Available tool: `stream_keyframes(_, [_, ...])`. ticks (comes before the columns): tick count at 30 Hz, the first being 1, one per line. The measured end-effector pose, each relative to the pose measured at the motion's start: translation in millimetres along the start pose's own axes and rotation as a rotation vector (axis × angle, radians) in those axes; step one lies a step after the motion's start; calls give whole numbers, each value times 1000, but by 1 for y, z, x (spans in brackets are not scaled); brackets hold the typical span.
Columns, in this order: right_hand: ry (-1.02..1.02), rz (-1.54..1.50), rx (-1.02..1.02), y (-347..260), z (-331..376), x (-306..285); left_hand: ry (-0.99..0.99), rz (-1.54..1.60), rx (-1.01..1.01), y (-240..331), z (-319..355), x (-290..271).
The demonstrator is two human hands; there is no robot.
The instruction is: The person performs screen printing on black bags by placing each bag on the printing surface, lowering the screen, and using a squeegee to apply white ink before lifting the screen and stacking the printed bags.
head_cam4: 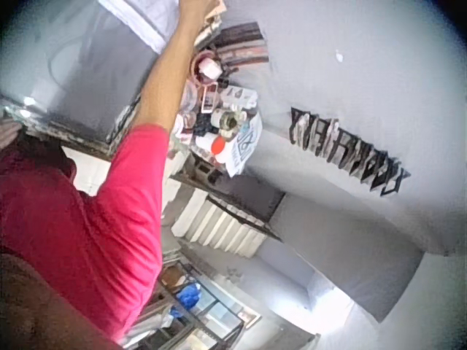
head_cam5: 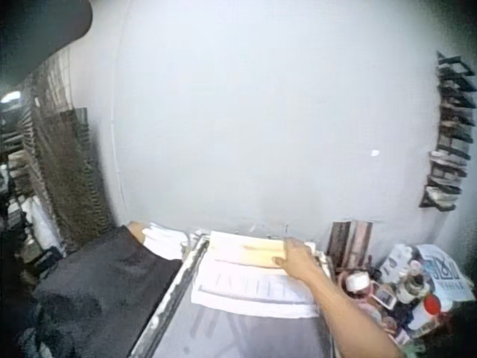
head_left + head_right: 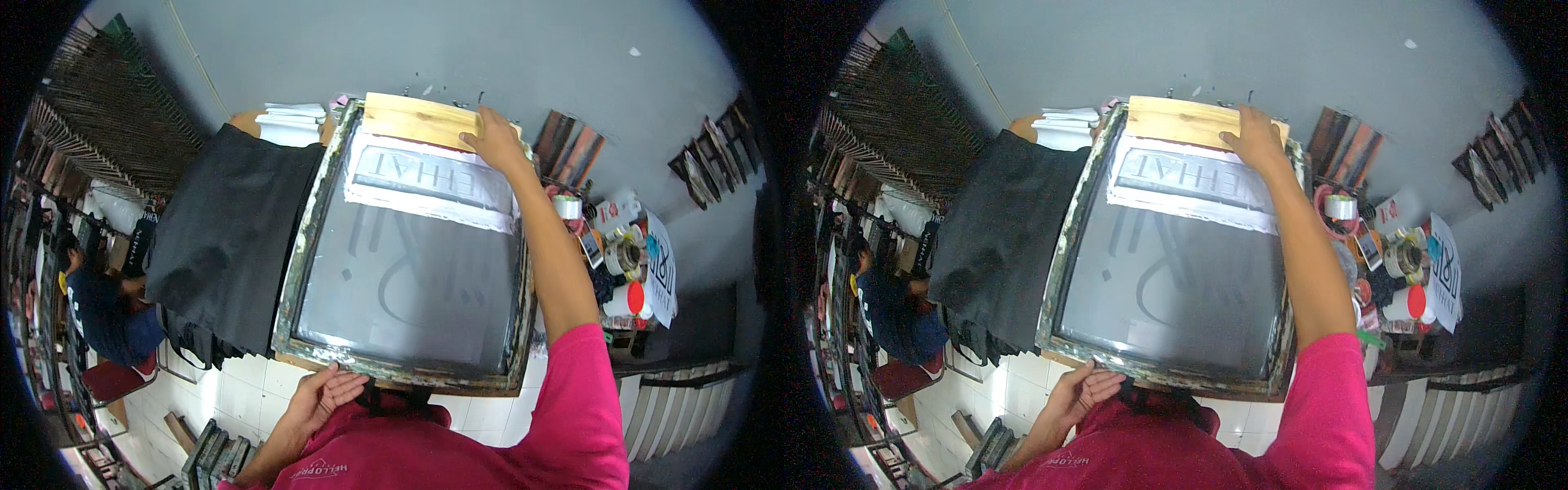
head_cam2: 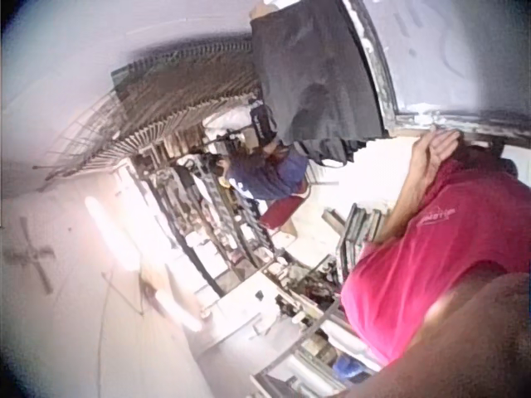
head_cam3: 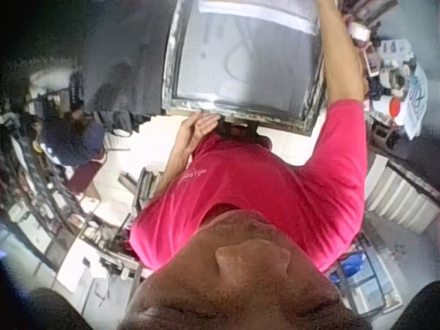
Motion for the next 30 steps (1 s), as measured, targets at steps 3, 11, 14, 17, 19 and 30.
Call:
stream_keyframes(3, [-60, 179, -56, -14, -19, 46, 88, -179, 40, 9, 11, 2])
stream_keyframes(11, [33, 4, -186, -35, 16, 6, 28, -434, 50, 26, -4, -11])
stream_keyframes(14, [131, -45, -207, -48, 65, -27, 18, -505, 55, 28, -8, -11])
stream_keyframes(17, [85, -97, -166, -64, 107, -45, 11, -551, 58, 31, -6, -13])
stream_keyframes(19, [62, -119, -187, -73, 126, -51, 4, -579, 74, 33, -7, -11])
stream_keyframes(30, [127, 2, -335, -74, 116, -9, -19, -936, 76, 48, 8, -3])
Point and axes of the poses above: each hand's wrist, its own z-axis away from the middle knuckle, its own x-axis out of the palm, y = z × x, the point moved 7 cm from there along -z, towards the middle knuckle, and after that the axes turned 13 degrees about y, right-handed, at the moved point
